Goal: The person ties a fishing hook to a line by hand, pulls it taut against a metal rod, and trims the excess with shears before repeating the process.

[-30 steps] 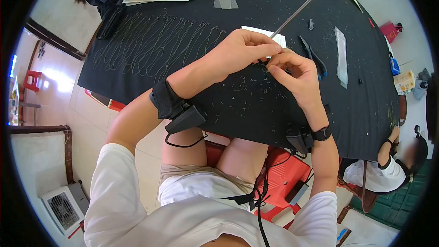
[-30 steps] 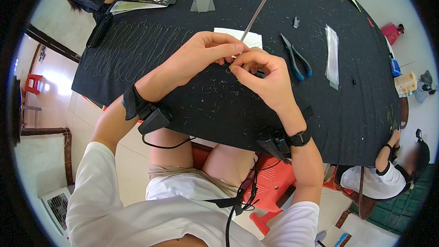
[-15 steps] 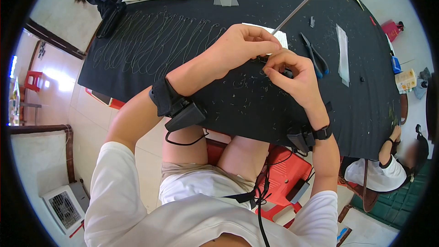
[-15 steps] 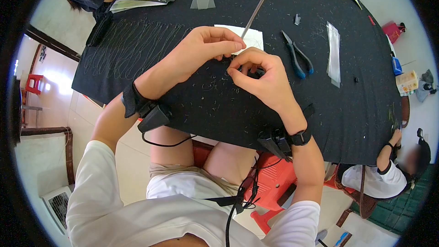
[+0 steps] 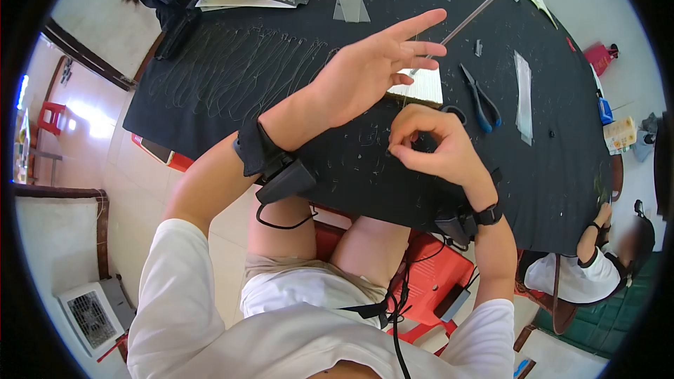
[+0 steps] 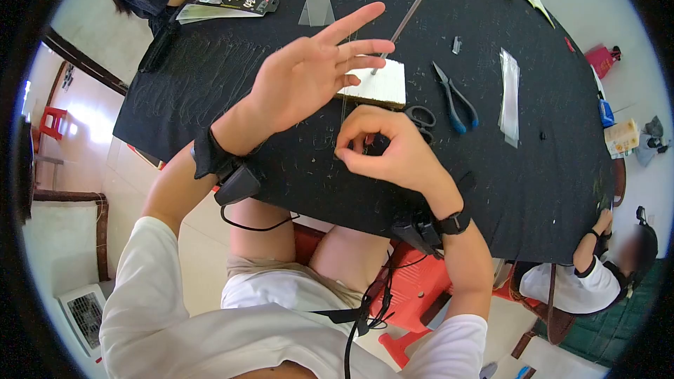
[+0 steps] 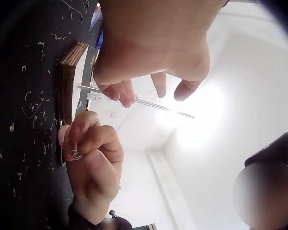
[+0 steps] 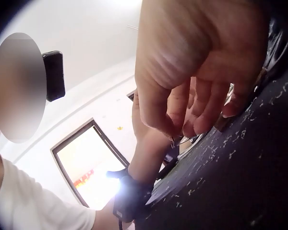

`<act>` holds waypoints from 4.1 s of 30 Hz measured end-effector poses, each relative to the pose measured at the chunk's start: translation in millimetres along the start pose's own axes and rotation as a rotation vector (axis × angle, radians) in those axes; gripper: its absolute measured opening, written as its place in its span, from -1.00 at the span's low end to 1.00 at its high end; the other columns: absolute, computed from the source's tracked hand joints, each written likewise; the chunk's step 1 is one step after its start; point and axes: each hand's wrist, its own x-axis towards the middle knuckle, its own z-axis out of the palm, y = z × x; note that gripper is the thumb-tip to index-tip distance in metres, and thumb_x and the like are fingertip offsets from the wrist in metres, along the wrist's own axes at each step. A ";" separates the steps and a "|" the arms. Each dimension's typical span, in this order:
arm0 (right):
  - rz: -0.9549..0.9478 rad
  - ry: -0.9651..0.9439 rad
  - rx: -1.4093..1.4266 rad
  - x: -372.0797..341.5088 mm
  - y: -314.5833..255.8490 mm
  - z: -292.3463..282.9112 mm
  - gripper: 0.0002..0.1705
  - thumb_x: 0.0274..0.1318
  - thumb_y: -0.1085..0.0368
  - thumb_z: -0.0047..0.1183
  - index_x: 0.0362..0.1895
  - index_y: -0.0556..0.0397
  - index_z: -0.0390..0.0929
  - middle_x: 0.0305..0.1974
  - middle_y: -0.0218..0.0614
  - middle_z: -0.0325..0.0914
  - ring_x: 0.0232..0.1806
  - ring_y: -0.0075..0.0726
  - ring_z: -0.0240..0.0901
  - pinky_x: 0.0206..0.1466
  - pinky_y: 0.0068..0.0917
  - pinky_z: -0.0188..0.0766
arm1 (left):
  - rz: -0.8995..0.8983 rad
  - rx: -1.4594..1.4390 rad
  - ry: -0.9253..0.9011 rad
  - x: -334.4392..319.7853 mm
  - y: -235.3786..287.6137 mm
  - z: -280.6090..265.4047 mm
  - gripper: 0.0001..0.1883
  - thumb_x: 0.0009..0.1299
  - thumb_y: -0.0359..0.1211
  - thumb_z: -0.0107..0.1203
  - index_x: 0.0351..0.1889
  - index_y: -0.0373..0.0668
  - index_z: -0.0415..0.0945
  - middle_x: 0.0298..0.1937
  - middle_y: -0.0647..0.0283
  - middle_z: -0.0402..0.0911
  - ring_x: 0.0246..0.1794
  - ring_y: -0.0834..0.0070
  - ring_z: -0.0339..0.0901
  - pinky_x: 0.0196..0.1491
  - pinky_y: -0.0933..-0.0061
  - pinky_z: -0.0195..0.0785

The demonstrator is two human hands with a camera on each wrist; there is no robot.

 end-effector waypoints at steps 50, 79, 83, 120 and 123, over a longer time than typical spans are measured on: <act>0.008 -0.227 0.174 -2.8 -9.0 21.4 -0.92 -0.20 0.46 0.12 -0.49 0.13 0.50 -0.46 -0.42 0.44 -0.49 -0.58 0.33 -0.40 -0.67 0.25 | -0.106 -0.216 -0.237 -1.5 -3.1 3.4 -0.39 0.32 -0.32 -0.22 0.33 -0.22 -0.12 -0.07 0.10 0.46 -0.19 0.50 0.42 -0.10 0.56 0.24; -0.056 -0.124 0.056 -1.0 -8.3 3.1 -0.92 -0.22 0.47 0.10 -0.51 0.15 0.49 -0.48 -0.38 0.43 -0.47 -0.56 0.35 -0.35 -0.63 0.29 | 0.008 -0.525 -0.266 -1.3 13.7 -13.0 -0.24 0.18 -0.15 -0.26 0.34 -0.24 -0.18 -0.20 0.15 0.47 -0.32 0.47 0.32 -0.12 0.52 0.15; -0.114 0.190 -0.288 2.9 -5.3 -18.0 -0.90 -0.31 0.49 0.08 -0.54 0.13 0.48 -0.48 -0.38 0.46 -0.44 -0.51 0.39 -0.32 -0.61 0.30 | 0.110 -0.356 -0.226 -0.9 22.3 -23.2 -0.35 0.23 -0.21 -0.32 0.29 -0.32 -0.05 -0.35 0.25 0.47 -0.48 0.61 0.30 -0.30 0.63 0.16; -0.434 0.419 -0.975 4.3 1.1 -21.6 -0.83 -0.32 0.39 0.21 -0.53 -0.05 0.47 -0.49 -0.51 0.41 -0.52 -0.45 0.25 -0.36 -0.54 0.06 | -0.280 0.788 0.146 -1.0 -18.8 -13.3 -0.77 0.14 -0.35 0.12 -0.35 -0.33 0.57 -0.48 0.26 0.56 -0.48 0.67 0.43 -0.39 0.70 0.25; -0.429 0.408 -0.939 4.4 2.1 -22.0 -0.84 -0.29 0.38 0.21 -0.50 -0.05 0.50 -0.48 -0.51 0.43 -0.51 -0.46 0.27 -0.36 -0.55 0.07 | -0.304 0.776 0.158 -1.4 -19.8 -14.1 -0.77 0.14 -0.34 0.12 -0.35 -0.33 0.57 -0.49 0.28 0.55 -0.48 0.68 0.42 -0.39 0.69 0.24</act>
